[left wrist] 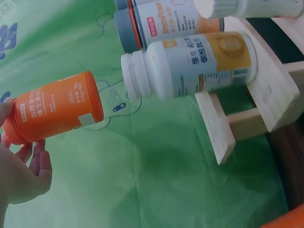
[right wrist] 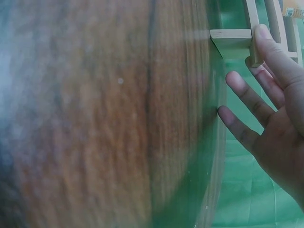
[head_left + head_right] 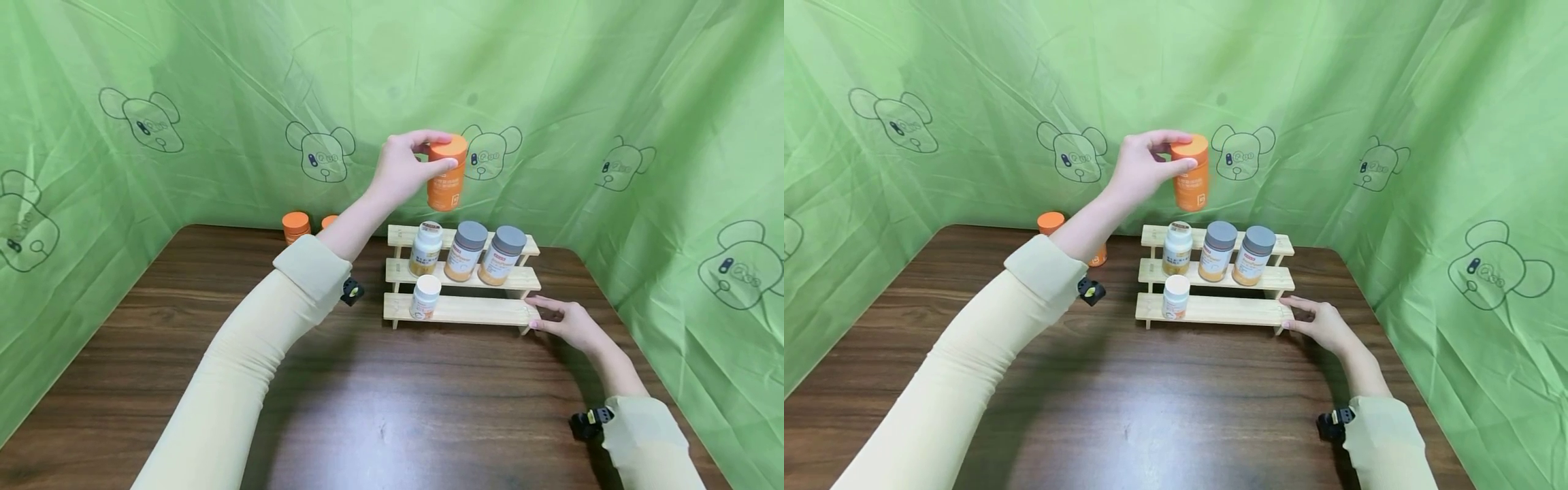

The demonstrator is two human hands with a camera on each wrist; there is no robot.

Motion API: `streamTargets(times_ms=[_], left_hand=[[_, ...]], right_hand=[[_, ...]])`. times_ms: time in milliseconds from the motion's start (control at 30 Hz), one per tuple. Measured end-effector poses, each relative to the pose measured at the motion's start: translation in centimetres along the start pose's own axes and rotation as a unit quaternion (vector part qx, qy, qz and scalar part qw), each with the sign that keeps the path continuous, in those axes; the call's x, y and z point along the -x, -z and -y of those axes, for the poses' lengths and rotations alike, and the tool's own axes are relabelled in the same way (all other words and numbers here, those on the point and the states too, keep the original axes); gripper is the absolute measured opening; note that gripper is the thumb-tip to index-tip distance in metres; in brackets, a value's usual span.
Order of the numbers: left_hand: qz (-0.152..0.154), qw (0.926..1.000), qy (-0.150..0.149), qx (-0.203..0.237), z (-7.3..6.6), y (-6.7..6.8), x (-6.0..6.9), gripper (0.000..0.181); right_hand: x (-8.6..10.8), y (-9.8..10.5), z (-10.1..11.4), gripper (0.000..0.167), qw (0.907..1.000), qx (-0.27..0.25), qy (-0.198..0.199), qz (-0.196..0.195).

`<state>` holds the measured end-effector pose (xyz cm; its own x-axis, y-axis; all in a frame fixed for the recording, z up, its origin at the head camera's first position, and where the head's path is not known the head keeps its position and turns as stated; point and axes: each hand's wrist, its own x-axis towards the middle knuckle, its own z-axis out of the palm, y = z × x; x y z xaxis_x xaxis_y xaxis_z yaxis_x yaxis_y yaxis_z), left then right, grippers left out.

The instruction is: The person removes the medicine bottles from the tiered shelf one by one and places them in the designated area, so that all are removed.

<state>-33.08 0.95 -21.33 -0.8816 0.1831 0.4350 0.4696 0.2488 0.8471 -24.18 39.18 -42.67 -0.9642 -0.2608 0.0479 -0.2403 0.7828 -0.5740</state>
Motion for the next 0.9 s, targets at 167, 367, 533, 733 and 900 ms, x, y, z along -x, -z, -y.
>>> streamTargets(times_ms=[167,367,533,733,900], left_hand=[[-0.016,0.9998,0.006,0.012,0.1,1.7,0.9,0.039],[-0.035,0.9988,0.000,0.036,0.6,3.8,1.8,0.038],[-0.038,0.9984,-0.002,0.042,-0.5,5.5,3.2,0.036],[-0.047,0.9987,-0.013,0.014,-2.0,7.0,5.1,0.033],[-0.056,0.9977,-0.037,-0.002,-1.6,7.9,5.9,0.032]], right_hand=[[0.0,-0.2,-0.4,0.055,1.0000,0.002,-0.007,0.001],[0.0,-0.2,-0.9,0.054,0.9999,0.008,-0.006,-0.001],[0.1,-0.2,-1.0,0.055,1.0000,-0.001,-0.002,-0.002],[0.1,-0.1,-0.8,0.054,0.9998,0.015,0.002,-0.009],[0.1,0.2,-0.8,0.053,0.9998,0.018,0.002,-0.008]])
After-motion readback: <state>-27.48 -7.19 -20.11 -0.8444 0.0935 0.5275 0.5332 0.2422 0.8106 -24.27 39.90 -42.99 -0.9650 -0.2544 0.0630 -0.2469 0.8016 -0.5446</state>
